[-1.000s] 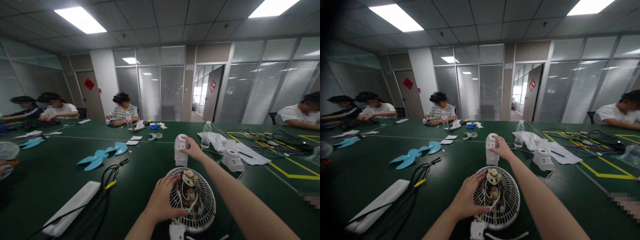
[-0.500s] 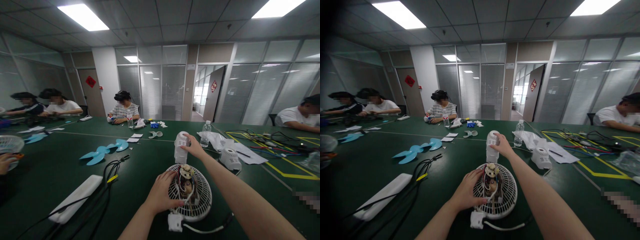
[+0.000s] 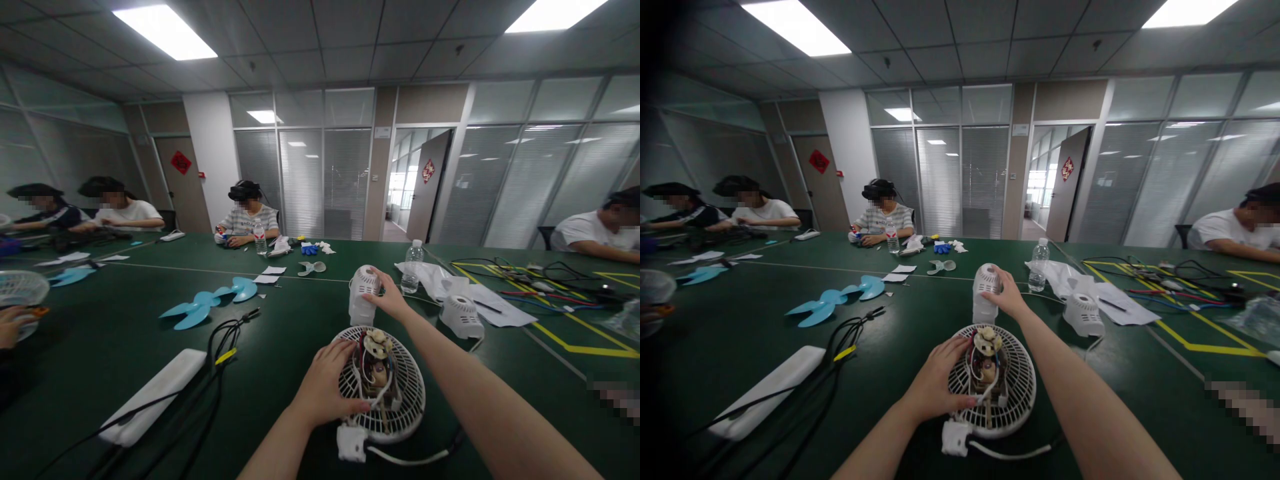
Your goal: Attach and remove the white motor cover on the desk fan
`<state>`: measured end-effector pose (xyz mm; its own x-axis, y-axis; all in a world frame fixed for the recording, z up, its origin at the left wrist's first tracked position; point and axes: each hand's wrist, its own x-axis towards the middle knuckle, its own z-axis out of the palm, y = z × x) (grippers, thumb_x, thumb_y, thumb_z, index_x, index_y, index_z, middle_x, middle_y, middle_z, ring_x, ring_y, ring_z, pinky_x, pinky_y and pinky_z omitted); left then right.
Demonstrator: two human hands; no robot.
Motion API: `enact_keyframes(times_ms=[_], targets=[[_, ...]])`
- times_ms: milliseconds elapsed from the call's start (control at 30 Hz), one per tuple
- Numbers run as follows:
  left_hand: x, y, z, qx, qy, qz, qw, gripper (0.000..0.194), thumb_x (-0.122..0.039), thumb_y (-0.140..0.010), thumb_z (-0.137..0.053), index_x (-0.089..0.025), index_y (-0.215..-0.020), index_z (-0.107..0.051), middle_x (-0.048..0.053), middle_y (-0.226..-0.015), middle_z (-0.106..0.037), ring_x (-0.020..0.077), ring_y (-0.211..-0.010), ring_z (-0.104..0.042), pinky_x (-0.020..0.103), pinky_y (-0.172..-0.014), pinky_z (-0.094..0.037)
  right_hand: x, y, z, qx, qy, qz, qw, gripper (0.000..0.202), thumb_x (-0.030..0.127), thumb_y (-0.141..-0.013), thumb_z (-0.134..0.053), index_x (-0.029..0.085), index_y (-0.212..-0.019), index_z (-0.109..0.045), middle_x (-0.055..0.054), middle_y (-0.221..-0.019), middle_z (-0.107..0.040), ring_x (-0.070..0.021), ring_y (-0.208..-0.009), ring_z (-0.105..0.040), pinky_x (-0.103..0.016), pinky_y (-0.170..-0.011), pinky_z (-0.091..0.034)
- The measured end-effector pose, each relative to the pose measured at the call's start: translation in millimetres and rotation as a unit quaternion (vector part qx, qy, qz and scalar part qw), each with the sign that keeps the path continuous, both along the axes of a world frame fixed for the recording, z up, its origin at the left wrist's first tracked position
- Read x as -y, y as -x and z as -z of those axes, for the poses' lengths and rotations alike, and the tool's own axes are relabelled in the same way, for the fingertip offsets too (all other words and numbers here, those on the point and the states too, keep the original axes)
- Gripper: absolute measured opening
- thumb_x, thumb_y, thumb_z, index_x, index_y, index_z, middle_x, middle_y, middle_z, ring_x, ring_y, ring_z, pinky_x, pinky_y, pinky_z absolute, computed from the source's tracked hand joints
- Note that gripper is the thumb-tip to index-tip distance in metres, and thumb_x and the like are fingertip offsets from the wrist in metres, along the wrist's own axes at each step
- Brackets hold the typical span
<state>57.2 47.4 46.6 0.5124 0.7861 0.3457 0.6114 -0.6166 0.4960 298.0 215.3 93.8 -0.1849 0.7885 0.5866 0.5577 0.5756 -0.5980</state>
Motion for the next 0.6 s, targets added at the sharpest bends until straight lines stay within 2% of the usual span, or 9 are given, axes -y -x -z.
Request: enact_keyframes(times_ms=[100, 167, 267, 367, 600], targets=[[-1, -1, 0.3, 0.002, -0.001, 0.001, 1.0, 0.107, -0.075, -0.056, -0.069, -0.024, -0.143, -0.035, 0.011, -0.146, -0.041, 0.0343, -0.134, -0.036, 0.051, -0.11, -0.029, -2, 4, 12.3, -0.037, 0.009, 0.01, 0.999, 0.097, 0.041, -0.065, -0.076, 0.024, -0.146, -0.024, -0.013, -0.147, -0.032, -0.0287, -0.134, -0.036, -0.047, -0.109, -0.033], [-1, -1, 0.4, 0.004, -0.002, 0.001, 1.0, 0.107, -0.075, -0.055, -0.069, -0.024, -0.143, -0.035, 0.011, -0.147, -0.04, 0.0341, -0.134, -0.036, 0.05, -0.11, -0.029, -2, 7, 22.6, -0.062, 0.022, 0.016, 0.998, 0.109, 0.041, -0.062, -0.078, 0.023, -0.148, -0.014, -0.016, -0.15, -0.026, -0.0297, -0.133, -0.038, -0.048, -0.107, -0.035], [-2, -1, 0.7, 0.002, -0.002, 0.003, 1.0, 0.108, -0.075, -0.055, -0.069, -0.024, -0.144, -0.034, 0.011, -0.147, -0.04, 0.0342, -0.134, -0.036, 0.051, -0.11, -0.029, 0, 12, 37.5, -0.097, 0.049, 0.013, 0.994, 0.117, 0.04, -0.06, -0.079, 0.022, -0.148, -0.004, -0.017, -0.142, -0.038, -0.029, -0.123, -0.049, -0.048, -0.1, -0.043], [-2, 0, 0.8, 0.001, -0.003, 0.006, 1.0, 0.108, -0.075, -0.056, -0.069, -0.024, -0.144, -0.033, 0.012, -0.147, -0.04, 0.0343, -0.134, -0.036, 0.051, -0.11, -0.029, 0, 12, 46.8, -0.126, 0.072, 0.013, 0.989, 0.112, 0.041, -0.063, -0.077, 0.022, -0.148, -0.006, -0.016, -0.131, -0.051, -0.0285, -0.114, -0.056, -0.048, -0.095, -0.047], [-1, 0, -1.9, 0.003, 0.004, 0.009, 1.0, 0.108, -0.075, -0.056, -0.069, -0.024, -0.144, -0.034, 0.011, -0.146, -0.041, 0.034, -0.135, -0.035, 0.052, -0.111, -0.028, -2, 8, 49.0, -0.171, 0.095, -0.004, 0.981, 0.102, 0.043, -0.071, -0.069, 0.026, -0.148, -0.004, -0.015, -0.132, -0.05, -0.0269, -0.109, -0.061, -0.045, -0.089, -0.052]])
